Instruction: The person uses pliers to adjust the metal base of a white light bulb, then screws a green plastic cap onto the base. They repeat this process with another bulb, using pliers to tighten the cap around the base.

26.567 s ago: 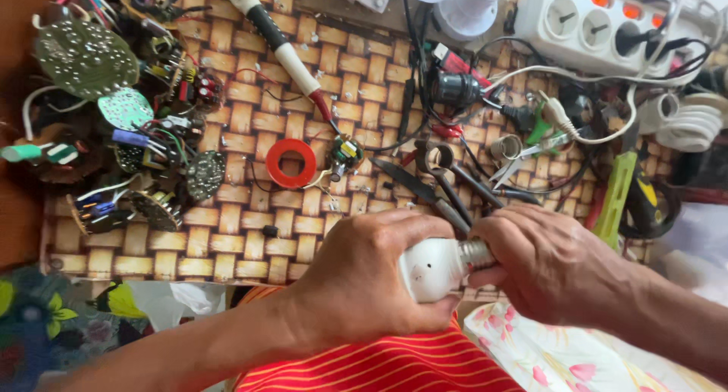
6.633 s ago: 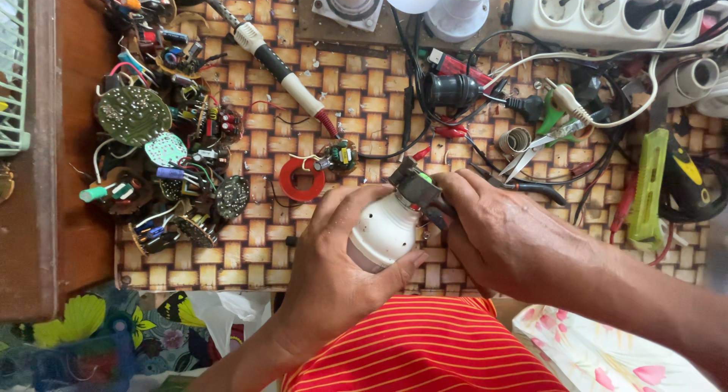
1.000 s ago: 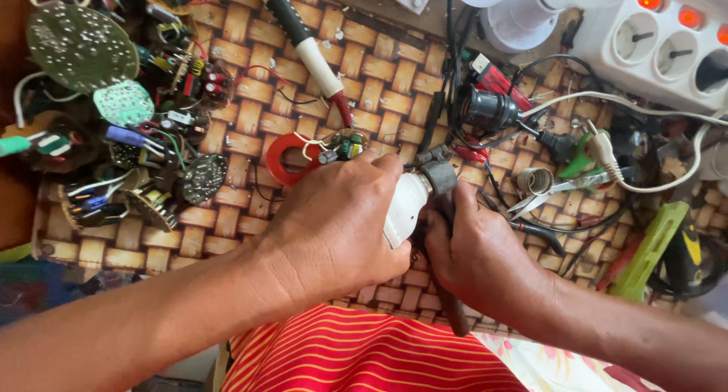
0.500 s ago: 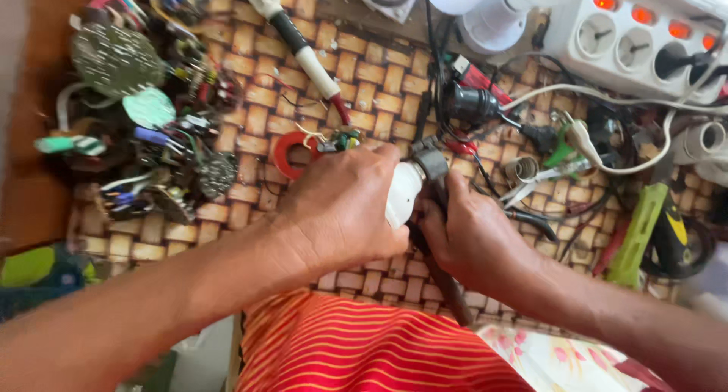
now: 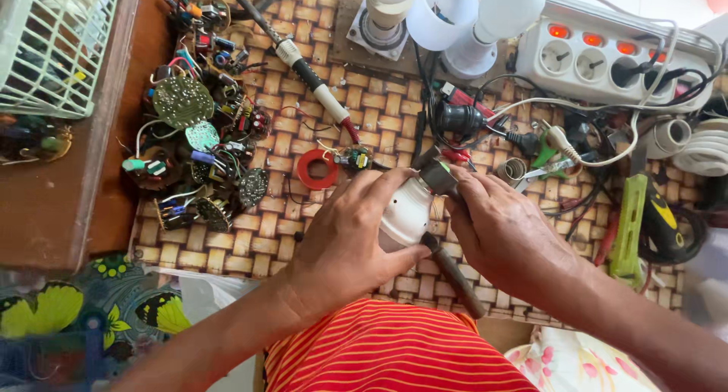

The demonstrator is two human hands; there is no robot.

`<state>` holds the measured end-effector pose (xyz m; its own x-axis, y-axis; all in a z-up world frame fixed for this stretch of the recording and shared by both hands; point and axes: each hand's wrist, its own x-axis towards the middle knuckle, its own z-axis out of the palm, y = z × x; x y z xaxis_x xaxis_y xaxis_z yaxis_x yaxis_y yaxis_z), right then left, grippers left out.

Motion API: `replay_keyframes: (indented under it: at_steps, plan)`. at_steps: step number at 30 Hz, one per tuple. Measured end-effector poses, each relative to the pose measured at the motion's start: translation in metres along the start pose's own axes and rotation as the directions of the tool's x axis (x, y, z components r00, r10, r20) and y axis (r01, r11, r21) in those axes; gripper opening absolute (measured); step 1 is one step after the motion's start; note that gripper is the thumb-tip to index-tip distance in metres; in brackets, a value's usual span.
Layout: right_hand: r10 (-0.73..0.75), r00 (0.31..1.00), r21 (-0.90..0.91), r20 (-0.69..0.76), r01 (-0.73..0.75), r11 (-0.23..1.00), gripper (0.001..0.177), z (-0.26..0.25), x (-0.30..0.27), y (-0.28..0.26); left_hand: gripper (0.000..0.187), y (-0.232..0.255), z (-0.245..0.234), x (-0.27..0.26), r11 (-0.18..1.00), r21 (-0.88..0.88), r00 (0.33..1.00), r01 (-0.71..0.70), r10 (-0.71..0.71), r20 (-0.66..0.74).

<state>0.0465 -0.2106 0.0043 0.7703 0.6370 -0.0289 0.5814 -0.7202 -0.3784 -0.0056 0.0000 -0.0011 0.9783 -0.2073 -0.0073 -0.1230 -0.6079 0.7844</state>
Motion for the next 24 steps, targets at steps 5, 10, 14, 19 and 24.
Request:
replay_keyframes:
  at_steps: [5, 10, 14, 19, 24]
  plan:
    - [-0.039, 0.998, -0.063, 0.048, 0.042, 0.997, 0.045, 0.000, -0.004, -0.006, 0.081, -0.002, 0.008, -0.010, 0.990, 0.074, 0.968, -0.117, 0.130, -0.215]
    - [-0.025, 0.998, -0.040, 0.061, 0.028, 0.999, 0.046, -0.002, -0.003, -0.010, 0.079, 0.000, 0.012, -0.015, 0.992, 0.081, 0.970, -0.098, 0.114, -0.215]
    - [0.029, 0.996, -0.021, 0.085, -0.027, 0.999, 0.044, -0.004, -0.001, -0.012, 0.073, 0.001, 0.017, -0.017, 0.985, 0.108, 0.943, -0.136, 0.162, -0.290]
    - [0.049, 0.993, -0.027, 0.109, -0.046, 0.999, 0.049, -0.008, 0.001, -0.016, 0.065, 0.001, 0.019, -0.023, 0.977, 0.155, 0.941, -0.148, 0.187, -0.283]
    - [0.043, 0.993, -0.059, 0.109, -0.037, 0.998, 0.047, -0.011, 0.002, -0.022, 0.061, -0.002, 0.024, -0.027, 0.966, 0.234, 0.932, -0.114, 0.185, -0.311]
